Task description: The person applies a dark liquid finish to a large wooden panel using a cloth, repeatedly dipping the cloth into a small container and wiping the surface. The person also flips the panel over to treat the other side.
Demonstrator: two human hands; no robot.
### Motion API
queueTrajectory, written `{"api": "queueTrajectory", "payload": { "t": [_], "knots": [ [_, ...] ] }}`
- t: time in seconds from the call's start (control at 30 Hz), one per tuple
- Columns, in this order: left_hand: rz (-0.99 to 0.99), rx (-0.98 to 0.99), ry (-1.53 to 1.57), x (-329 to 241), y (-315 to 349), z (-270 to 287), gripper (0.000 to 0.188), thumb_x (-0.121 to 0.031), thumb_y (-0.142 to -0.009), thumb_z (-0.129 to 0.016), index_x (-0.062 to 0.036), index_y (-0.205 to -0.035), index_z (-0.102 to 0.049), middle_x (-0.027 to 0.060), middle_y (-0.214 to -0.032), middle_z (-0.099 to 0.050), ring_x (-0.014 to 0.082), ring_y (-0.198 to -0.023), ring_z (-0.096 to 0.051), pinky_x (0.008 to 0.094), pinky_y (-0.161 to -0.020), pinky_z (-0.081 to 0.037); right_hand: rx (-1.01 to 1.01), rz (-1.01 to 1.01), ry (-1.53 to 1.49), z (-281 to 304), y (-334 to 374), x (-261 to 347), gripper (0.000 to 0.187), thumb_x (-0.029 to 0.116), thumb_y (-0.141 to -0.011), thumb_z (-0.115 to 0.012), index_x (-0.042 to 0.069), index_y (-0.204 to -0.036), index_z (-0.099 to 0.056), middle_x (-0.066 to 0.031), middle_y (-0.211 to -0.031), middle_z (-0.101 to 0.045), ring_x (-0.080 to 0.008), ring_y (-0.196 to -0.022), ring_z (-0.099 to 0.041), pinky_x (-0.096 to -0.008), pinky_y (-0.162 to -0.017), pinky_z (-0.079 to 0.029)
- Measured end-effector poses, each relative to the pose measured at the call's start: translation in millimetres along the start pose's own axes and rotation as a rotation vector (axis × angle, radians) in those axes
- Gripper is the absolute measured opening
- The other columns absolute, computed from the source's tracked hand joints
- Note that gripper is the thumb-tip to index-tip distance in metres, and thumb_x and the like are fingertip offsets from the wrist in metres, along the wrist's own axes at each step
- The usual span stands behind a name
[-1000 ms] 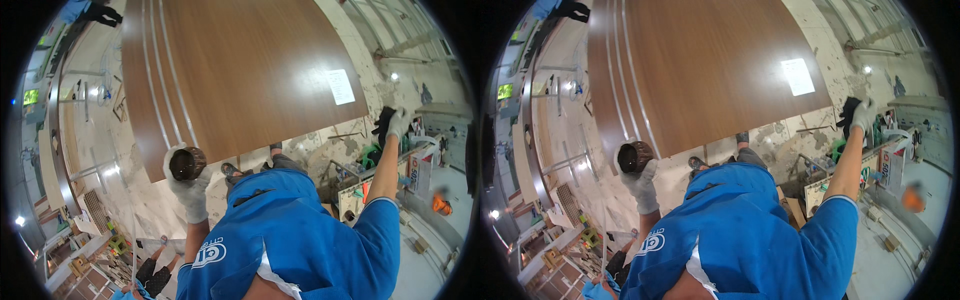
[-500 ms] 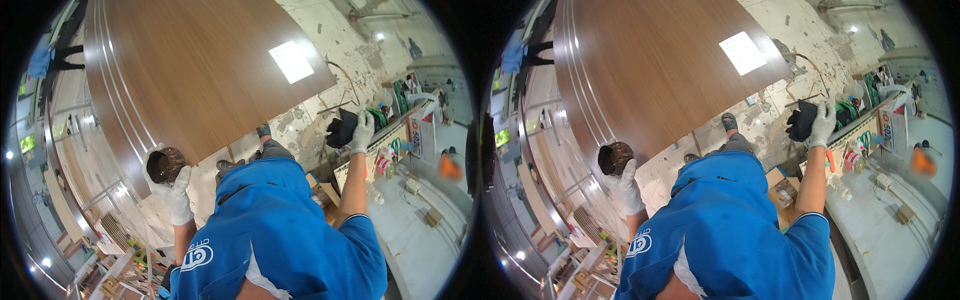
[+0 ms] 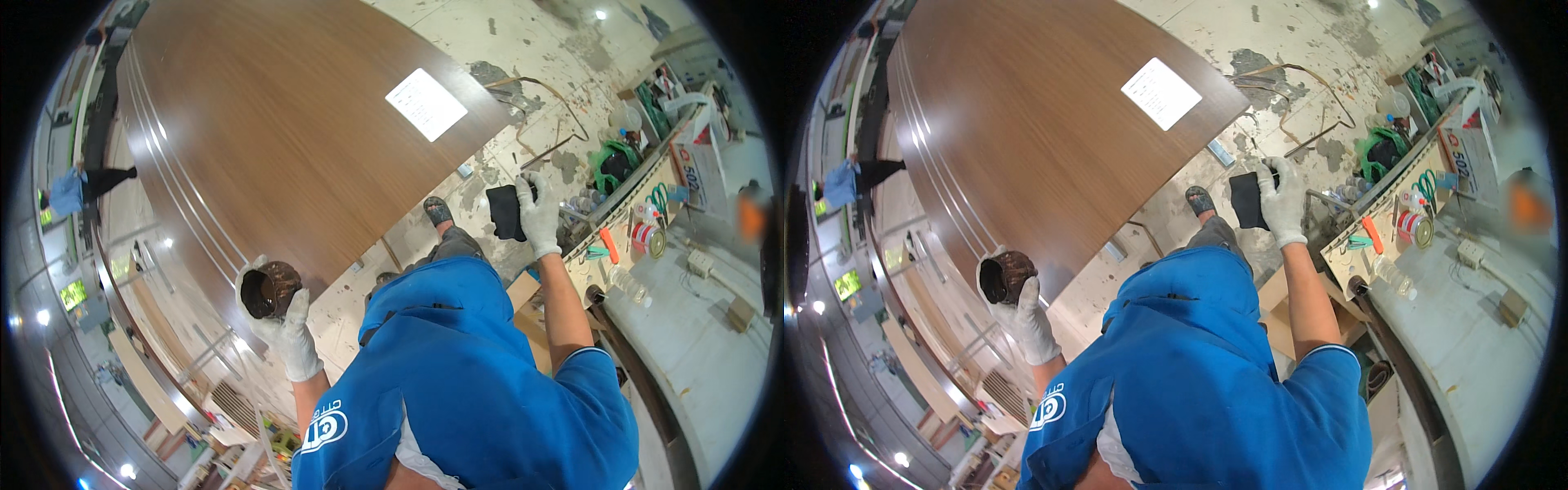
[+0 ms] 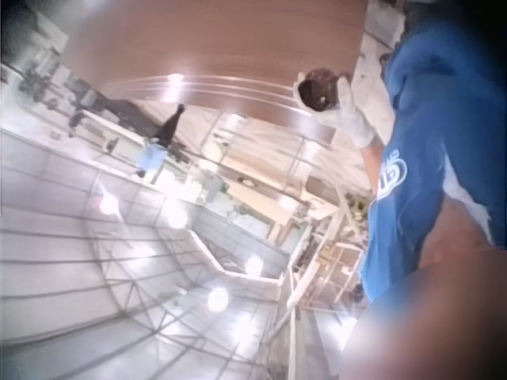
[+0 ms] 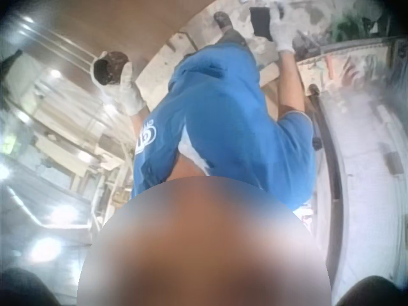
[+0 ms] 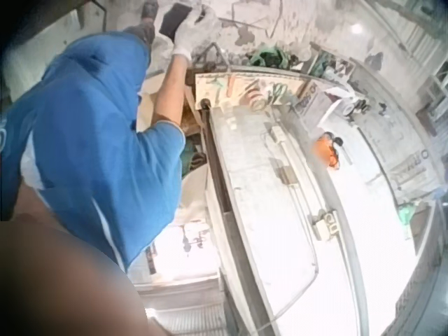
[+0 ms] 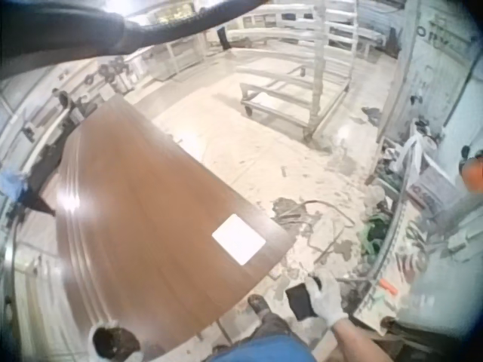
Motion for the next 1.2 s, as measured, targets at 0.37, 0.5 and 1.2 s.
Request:
{"api": "queueTrajectory", "payload": {
  "t": [0.37, 0.5, 1.2],
  "knots": [
    [0.003, 0.084, 0.057, -11, -22, -32, 0.091, -0.022, -0.070, -0.095, -0.0042, -0.145, -0.048, 0.0139, -0.138, -0.059, 0.0237, -0.120, -0.060, 0.0365, -0.100, -0.054, -0.119, -0.122, -0.195, 6, -15, -14, 0.026, 0.024, -0.096, -0.069, 0.000, -0.106, -0.069, -0.0202, -0.100, -0.071, -0.0332, -0.091, -0.069, -0.0393, -0.083, -0.052],
    [0.005, 0.117, 0.070, -18, -27, -41, 0.091, -0.021, -0.070, -0.095, -0.0047, -0.146, -0.047, 0.0144, -0.137, -0.059, 0.0240, -0.120, -0.061, 0.0373, -0.097, -0.057, -0.138, -0.066, -0.160, 11, -19, -11, 0.028, 0.026, -0.096, -0.068, 0.000, -0.107, -0.070, -0.0216, -0.100, -0.071, -0.0359, -0.095, -0.070, -0.0394, -0.085, -0.053],
    [-0.062, 0.299, 0.009, -9, -40, -92, 0.090, -0.017, -0.069, -0.095, -0.0068, -0.144, -0.048, 0.0142, -0.141, -0.057, 0.0241, -0.127, -0.057, 0.0374, -0.105, -0.053, -0.246, -0.214, -0.110, 64, 9, -38, 0.024, 0.023, -0.096, -0.069, 0.000, -0.104, -0.069, -0.0179, -0.093, -0.070, -0.0286, -0.084, -0.068, -0.0382, -0.079, -0.052]
  ]
}}
Point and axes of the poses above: each hand's wrist, its own y-axis away from the middle knuckle, its own z-axis out of the back of the hand, x = y × z, the point moved 8 cm from there along -y, towards the middle knuckle
